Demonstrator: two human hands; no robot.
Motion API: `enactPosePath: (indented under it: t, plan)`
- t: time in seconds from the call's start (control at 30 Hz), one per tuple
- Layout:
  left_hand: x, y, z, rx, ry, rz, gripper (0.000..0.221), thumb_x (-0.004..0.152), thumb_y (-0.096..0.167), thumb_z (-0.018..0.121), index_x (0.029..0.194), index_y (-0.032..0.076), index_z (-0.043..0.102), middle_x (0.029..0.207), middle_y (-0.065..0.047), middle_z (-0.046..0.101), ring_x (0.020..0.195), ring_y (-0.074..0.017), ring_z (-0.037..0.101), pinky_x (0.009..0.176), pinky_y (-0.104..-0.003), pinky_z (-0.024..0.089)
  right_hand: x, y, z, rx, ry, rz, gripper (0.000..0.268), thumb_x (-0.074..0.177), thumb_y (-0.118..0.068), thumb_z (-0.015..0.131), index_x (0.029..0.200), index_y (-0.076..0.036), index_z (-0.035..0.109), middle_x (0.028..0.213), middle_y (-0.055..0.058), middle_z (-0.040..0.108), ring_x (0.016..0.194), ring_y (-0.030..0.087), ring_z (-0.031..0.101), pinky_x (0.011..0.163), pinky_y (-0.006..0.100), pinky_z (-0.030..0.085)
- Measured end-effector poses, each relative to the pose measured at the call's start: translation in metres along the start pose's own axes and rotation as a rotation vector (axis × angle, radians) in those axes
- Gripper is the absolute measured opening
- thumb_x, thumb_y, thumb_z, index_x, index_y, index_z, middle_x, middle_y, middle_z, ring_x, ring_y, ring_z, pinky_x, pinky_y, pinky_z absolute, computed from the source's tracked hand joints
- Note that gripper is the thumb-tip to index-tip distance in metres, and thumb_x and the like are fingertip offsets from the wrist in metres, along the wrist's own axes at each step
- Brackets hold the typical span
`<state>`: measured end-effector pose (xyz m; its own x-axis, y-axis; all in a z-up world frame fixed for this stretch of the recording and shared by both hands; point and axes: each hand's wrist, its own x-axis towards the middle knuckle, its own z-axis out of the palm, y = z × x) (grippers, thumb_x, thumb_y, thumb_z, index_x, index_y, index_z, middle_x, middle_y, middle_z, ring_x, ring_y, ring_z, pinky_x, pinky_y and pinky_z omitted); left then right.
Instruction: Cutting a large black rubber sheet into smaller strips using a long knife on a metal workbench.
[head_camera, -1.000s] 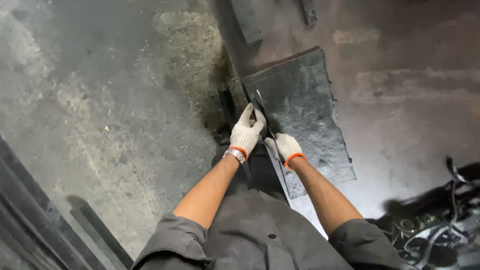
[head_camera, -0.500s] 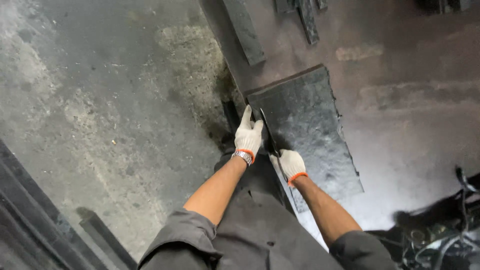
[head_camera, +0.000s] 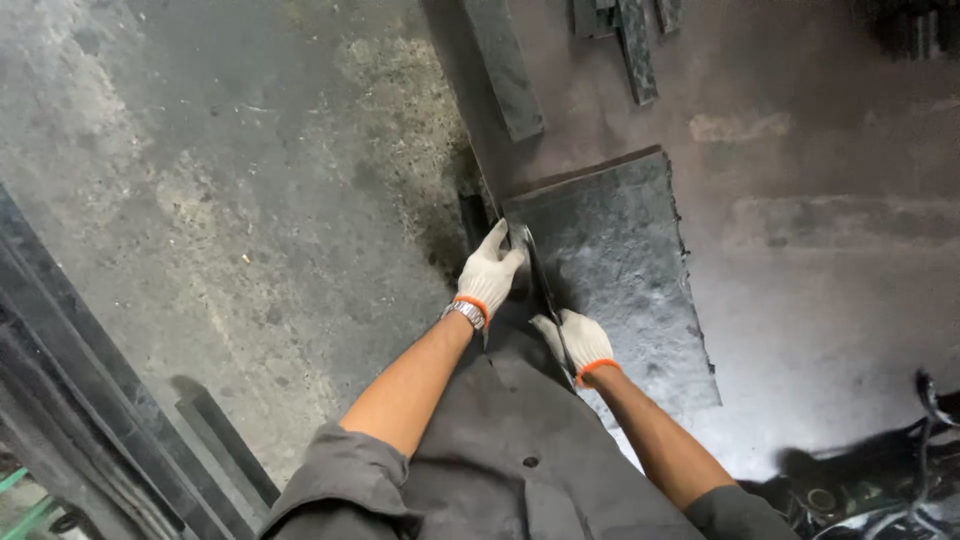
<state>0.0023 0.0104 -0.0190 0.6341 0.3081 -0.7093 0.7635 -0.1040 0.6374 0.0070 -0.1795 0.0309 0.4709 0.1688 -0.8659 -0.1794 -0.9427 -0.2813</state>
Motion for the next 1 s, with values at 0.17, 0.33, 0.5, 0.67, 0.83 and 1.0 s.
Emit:
enactPosePath:
  t: [0.17,0.33,0.5,0.67,0.83,1.0]
  plan:
    - [-0.023,0.028,-0.013,0.07,-0.019,-0.078,0.074,0.083,0.042,0.064,0.152,0.019,0.05,0.108,-0.014,0.077,0.1,-0.0285,0.073,0.089,-0.036,0.054,0.03,-0.021,-0.004,-0.042,0.026,-0.027,0.054,0.09,-0.053,0.059,0.096,-0.001,0.072,0.096,0.028,0.072,0.098,0.046,0.069,0.084,0.053,0.054]
    - [0.0,0.014,-0.006,0.09,-0.051,-0.071,0.074,0.079,0.041,0.067,0.146,0.014,0.051,0.107,-0.014,0.078,0.1,-0.0275,0.074,0.088,-0.036,0.056,0.048,-0.008,0.007,-0.146,0.098,-0.09,0.053,0.09,-0.053,0.061,0.098,-0.001,0.071,0.099,0.029,0.071,0.1,0.046,0.068,0.088,0.053,0.052]
    - [0.033,0.012,0.005,-0.079,0.226,0.088,0.051,0.09,0.043,0.066,0.123,0.005,0.068,0.108,-0.018,0.075,0.101,-0.032,0.073,0.089,-0.039,0.055,0.027,-0.031,-0.011,-0.091,0.054,-0.031,0.054,0.093,-0.052,0.059,0.1,0.0,0.07,0.1,0.03,0.071,0.102,0.047,0.067,0.088,0.052,0.052]
    - [0.028,0.03,0.001,0.048,0.211,-0.063,0.045,0.09,0.044,0.061,0.119,0.011,0.073,0.107,-0.02,0.076,0.104,-0.0352,0.071,0.089,-0.041,0.054,0.037,-0.025,-0.003,-0.069,0.071,-0.03,0.05,0.09,-0.048,0.061,0.1,0.0,0.071,0.099,0.028,0.072,0.1,0.045,0.068,0.087,0.052,0.053]
    - [0.037,0.025,0.003,0.091,0.224,-0.053,0.045,0.092,0.043,0.062,0.12,0.01,0.073,0.11,-0.021,0.074,0.106,-0.0374,0.069,0.09,-0.043,0.052,0.043,-0.026,0.002,-0.025,0.121,0.0,0.042,0.088,-0.043,0.063,0.098,-0.004,0.074,0.094,0.026,0.073,0.096,0.044,0.069,0.085,0.051,0.054]
    - [0.049,0.015,-0.004,-0.101,0.17,-0.027,0.047,0.089,0.04,0.065,0.12,0.006,0.074,0.11,-0.015,0.077,0.103,-0.0272,0.074,0.091,-0.035,0.054,0.061,-0.017,0.024,-0.188,0.235,-0.075,0.045,0.09,-0.048,0.063,0.089,-0.005,0.077,0.089,0.024,0.073,0.09,0.043,0.071,0.083,0.051,0.056]
